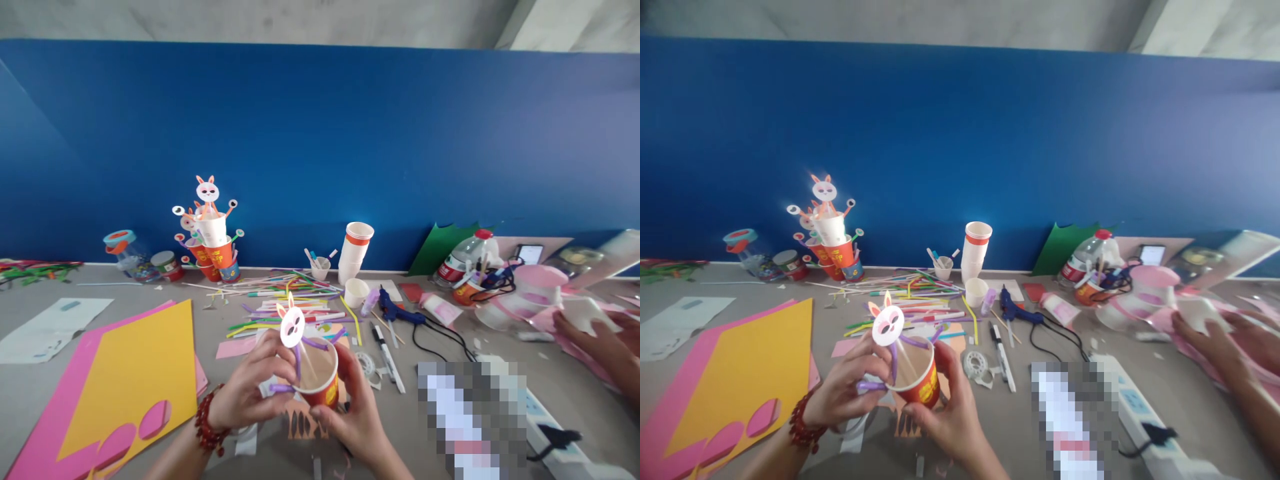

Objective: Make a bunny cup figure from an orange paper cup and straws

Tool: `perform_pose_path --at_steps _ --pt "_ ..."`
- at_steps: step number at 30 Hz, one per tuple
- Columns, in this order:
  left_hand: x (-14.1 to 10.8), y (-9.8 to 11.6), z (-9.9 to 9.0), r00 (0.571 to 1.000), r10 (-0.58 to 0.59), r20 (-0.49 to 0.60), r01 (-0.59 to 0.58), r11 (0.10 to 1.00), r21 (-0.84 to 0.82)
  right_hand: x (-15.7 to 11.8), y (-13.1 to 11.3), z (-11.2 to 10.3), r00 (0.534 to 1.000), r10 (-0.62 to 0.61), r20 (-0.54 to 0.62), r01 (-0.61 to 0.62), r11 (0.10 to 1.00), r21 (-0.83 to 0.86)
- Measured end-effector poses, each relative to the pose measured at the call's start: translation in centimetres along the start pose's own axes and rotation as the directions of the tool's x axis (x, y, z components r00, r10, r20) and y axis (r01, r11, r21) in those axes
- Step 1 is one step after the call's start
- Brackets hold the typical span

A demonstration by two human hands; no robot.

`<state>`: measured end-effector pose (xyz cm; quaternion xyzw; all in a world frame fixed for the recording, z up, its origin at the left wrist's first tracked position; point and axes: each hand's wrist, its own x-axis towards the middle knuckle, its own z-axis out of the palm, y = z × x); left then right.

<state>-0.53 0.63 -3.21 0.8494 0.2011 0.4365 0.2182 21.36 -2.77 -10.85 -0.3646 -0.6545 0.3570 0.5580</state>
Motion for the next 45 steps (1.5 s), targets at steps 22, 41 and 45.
perform_pose_path --at_steps 22,41,45 --pt "-1.7 -3.0 0.7 0.989 -0.146 0.016 0.129 0.815 -0.565 4.2 -1.6 -2.3 0.955 0.133 0.265 -0.244 0.860 0.449" --pt "-2.7 -4.8 1.2 0.971 -0.223 0.083 0.231 0.799 -0.556 2.8 2.2 -0.4 0.894 0.307 0.326 -0.444 0.699 0.561" --pt "-2.5 -4.7 1.5 0.968 -0.227 0.104 0.247 0.810 -0.532 3.1 1.7 -0.3 0.891 0.262 0.370 -0.440 0.697 0.566"
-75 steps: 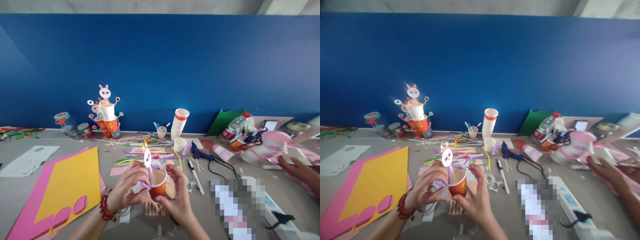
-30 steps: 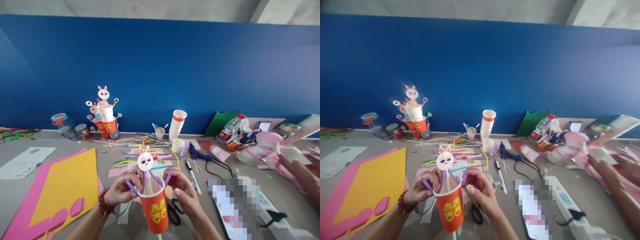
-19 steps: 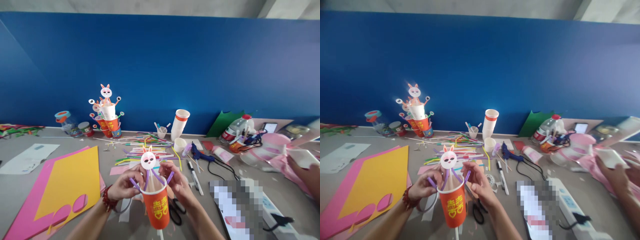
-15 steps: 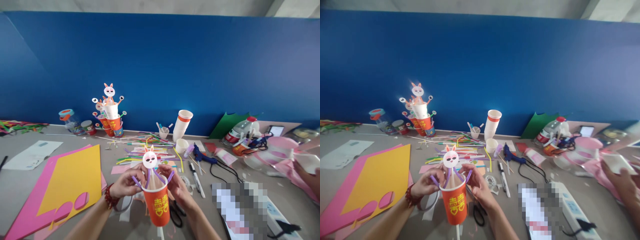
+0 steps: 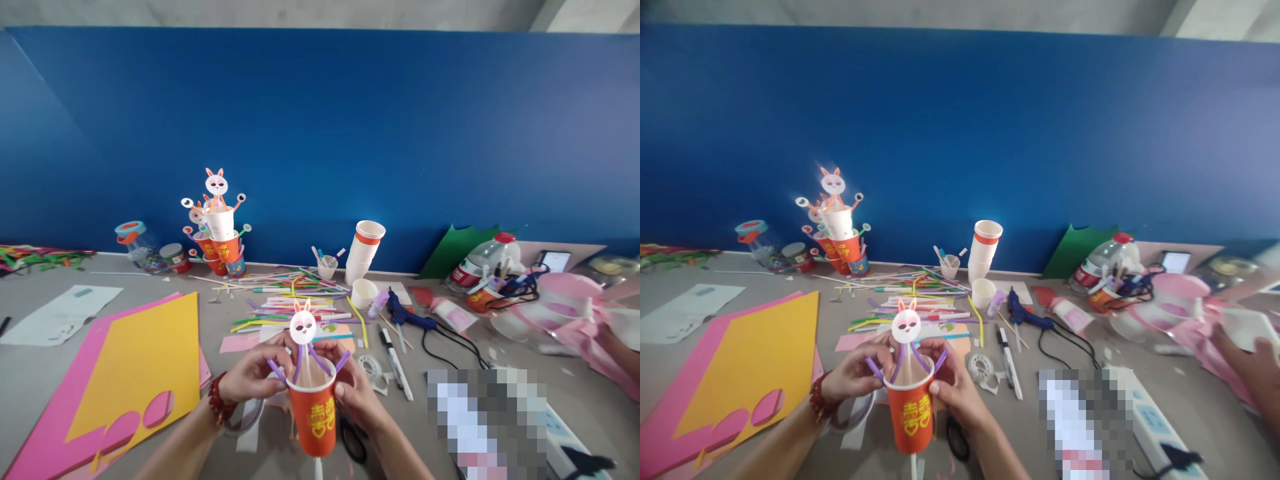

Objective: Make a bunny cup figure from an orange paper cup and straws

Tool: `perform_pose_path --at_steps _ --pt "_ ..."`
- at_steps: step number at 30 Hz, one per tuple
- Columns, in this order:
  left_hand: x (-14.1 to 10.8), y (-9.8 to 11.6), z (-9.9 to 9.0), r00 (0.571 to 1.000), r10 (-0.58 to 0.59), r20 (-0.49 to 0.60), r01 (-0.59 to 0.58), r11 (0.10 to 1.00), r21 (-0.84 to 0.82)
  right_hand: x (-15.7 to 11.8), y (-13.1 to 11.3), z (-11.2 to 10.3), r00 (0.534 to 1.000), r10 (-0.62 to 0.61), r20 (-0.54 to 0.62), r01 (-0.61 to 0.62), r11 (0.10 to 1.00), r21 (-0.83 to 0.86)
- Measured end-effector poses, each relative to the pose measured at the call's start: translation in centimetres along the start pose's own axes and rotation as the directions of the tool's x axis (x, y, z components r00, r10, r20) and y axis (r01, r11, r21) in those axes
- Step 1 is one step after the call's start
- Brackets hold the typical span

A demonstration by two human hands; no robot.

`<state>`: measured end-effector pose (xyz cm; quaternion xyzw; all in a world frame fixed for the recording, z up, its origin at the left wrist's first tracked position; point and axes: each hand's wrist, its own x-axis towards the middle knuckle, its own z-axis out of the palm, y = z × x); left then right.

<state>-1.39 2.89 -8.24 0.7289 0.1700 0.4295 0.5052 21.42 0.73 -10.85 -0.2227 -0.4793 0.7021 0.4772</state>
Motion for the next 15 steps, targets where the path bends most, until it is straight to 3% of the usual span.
perform_pose_path --at_steps 5,15 --pt "0.13 -0.22 -0.10 1.000 -0.020 0.023 0.019 1.000 0.019 -0.03 -0.31 0.58 0.997 -0.008 0.071 0.005 0.999 0.044" --pt "0.33 -0.11 0.19 1.000 -0.025 0.014 0.026 0.998 -0.065 -0.32 0.01 0.40 1.000 -0.015 0.017 0.015 1.000 0.015"
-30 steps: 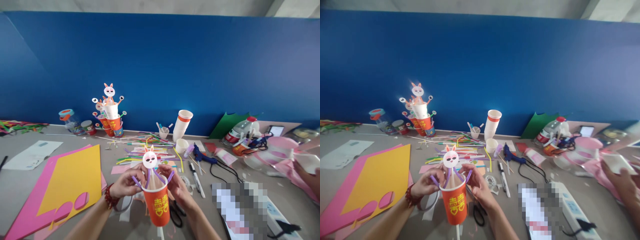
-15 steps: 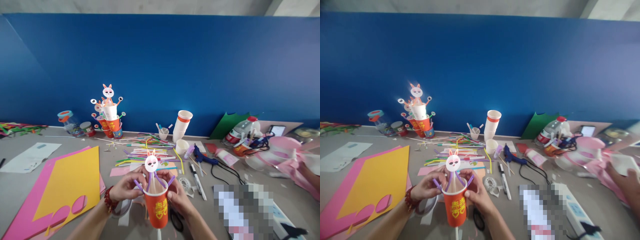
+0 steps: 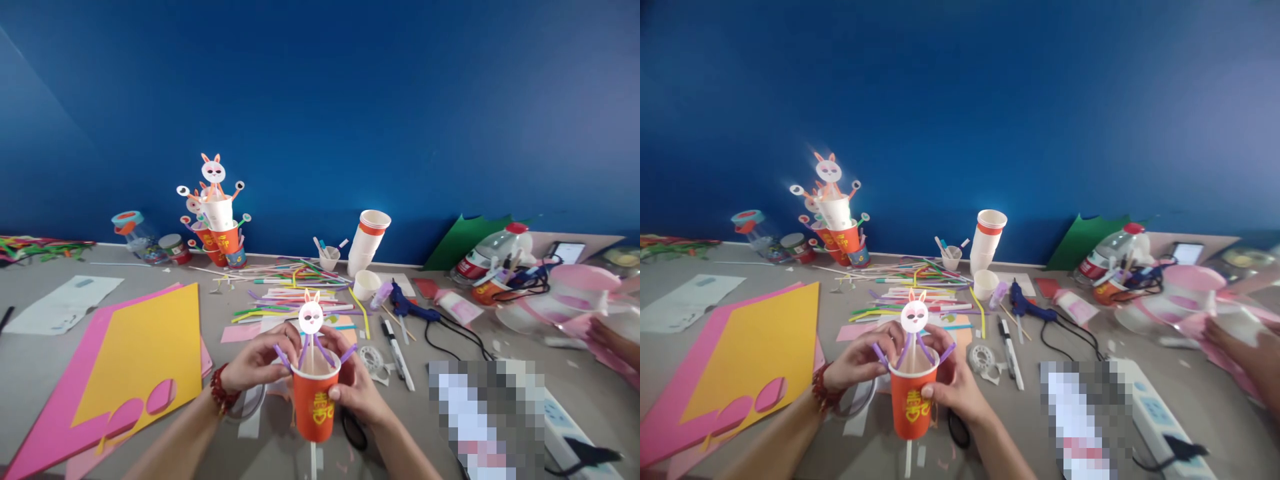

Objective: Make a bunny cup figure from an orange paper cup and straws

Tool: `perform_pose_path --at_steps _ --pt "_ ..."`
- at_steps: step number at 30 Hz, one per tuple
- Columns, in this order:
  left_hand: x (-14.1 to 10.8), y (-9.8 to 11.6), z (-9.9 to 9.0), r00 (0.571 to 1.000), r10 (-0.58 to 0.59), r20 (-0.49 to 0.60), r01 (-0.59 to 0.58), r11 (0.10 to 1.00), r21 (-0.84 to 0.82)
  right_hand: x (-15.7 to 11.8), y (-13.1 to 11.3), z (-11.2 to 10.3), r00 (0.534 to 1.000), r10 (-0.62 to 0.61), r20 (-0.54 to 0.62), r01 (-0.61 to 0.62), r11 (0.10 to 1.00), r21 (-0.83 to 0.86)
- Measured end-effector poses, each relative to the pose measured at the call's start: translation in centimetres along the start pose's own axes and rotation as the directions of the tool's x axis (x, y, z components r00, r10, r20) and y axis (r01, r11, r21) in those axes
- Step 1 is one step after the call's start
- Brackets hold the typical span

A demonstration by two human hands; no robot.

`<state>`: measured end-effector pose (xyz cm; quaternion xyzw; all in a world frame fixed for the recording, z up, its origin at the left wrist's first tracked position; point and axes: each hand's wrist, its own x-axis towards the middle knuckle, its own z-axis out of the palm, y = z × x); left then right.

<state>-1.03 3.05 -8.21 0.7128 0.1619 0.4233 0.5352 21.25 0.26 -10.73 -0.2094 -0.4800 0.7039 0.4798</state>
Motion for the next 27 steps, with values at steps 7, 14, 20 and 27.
perform_pose_path --at_steps 7,14,20,27 --pt "0.0 0.0 0.8 0.993 0.019 -0.112 -0.032 0.993 -0.112 -0.1 -0.3 0.1 0.999 -0.034 -0.026 0.034 0.999 -0.034" --pt "0.2 -1.3 2.3 0.943 -0.149 -0.297 0.060 0.955 -0.290 -0.3 0.5 -0.5 0.989 -0.103 -0.110 0.084 0.983 -0.165" --pt "0.1 -2.7 3.6 0.878 -0.212 -0.430 0.038 0.925 -0.379 -0.3 1.0 -1.2 0.968 -0.223 -0.115 0.171 0.920 -0.352" --pt "-0.2 -3.2 3.8 0.786 -0.206 -0.582 0.100 0.973 -0.209 -0.2 1.2 -1.8 0.933 -0.334 -0.130 0.185 0.759 -0.625"
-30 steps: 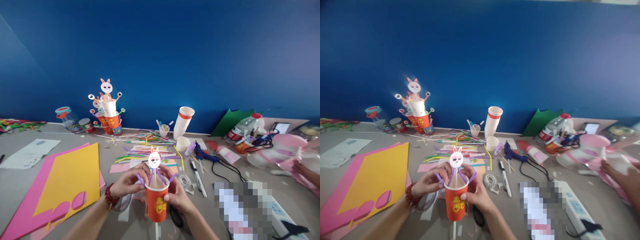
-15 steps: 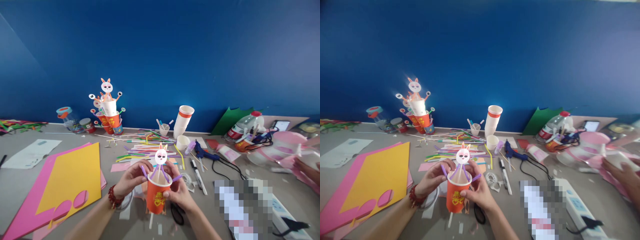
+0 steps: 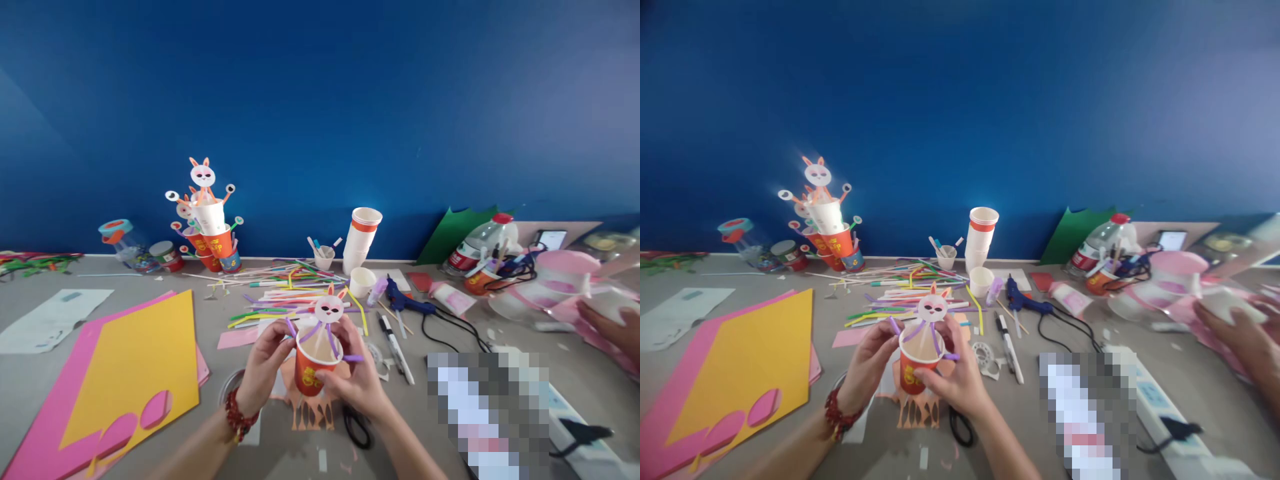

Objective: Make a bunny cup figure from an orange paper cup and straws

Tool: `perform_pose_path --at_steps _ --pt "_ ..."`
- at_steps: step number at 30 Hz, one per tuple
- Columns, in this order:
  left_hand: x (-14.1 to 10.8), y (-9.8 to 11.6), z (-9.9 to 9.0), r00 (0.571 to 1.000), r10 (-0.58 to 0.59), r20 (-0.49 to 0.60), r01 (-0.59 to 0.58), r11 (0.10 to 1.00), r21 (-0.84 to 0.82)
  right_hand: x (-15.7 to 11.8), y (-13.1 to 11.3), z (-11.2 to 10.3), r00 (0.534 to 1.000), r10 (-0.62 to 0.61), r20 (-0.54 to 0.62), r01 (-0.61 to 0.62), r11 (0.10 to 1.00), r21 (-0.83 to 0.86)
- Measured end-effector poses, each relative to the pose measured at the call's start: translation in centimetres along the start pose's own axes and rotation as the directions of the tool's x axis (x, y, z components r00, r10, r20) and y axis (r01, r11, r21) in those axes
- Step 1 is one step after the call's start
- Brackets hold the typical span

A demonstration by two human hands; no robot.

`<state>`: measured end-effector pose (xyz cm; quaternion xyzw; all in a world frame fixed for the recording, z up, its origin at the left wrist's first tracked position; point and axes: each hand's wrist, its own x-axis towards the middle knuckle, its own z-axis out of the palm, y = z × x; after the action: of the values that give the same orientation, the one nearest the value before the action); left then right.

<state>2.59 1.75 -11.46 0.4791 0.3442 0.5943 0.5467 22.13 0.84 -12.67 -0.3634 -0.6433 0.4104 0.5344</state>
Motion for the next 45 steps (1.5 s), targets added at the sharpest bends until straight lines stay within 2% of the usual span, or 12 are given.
perform_pose_path --at_steps 3,6,10,16,21,26,33,37,45 --pt "-0.1 0.6 0.2 0.999 -0.021 -0.039 0.023 0.998 0.055 -0.1 -0.1 0.1 0.999 0.017 -0.032 -0.020 0.995 -0.102" --pt "-0.2 1.3 0.3 0.997 -0.072 -0.021 0.073 0.996 0.055 -0.2 -0.5 0.4 0.998 0.022 -0.054 -0.030 0.987 -0.160" --pt "0.1 2.4 0.4 0.993 -0.118 -0.003 0.118 0.990 0.080 -0.3 -0.7 0.7 0.998 -0.028 -0.056 0.013 0.968 -0.252" --pt "1.1 4.1 1.1 0.991 -0.136 0.003 0.130 0.957 0.261 -0.4 -1.2 1.0 0.987 -0.138 -0.077 0.094 0.906 -0.413" --pt "1.7 4.9 1.4 0.989 -0.146 0.008 0.132 0.917 0.376 -0.4 -1.6 1.3 0.979 -0.186 -0.086 0.125 0.874 -0.470" --pt "1.9 4.9 1.6 0.990 -0.142 0.017 0.123 0.902 0.413 -0.4 -1.4 1.4 0.974 -0.213 -0.082 0.145 0.855 -0.499" --pt "1.8 4.9 1.2 0.996 -0.079 0.049 0.041 0.843 0.537 -0.3 -1.3 0.9 0.988 -0.153 -0.024 0.124 0.877 -0.464" --pt "1.7 5.4 1.0 0.998 -0.023 0.064 -0.022 0.777 0.629 0.1 -2.0 0.3 0.976 -0.216 0.036 0.214 0.898 -0.384" --pt "1.6 6.4 1.0 0.995 0.008 0.103 -0.080 0.697 0.713 0.5 -3.5 -0.4 0.944 -0.327 0.029 0.319 0.891 -0.325"
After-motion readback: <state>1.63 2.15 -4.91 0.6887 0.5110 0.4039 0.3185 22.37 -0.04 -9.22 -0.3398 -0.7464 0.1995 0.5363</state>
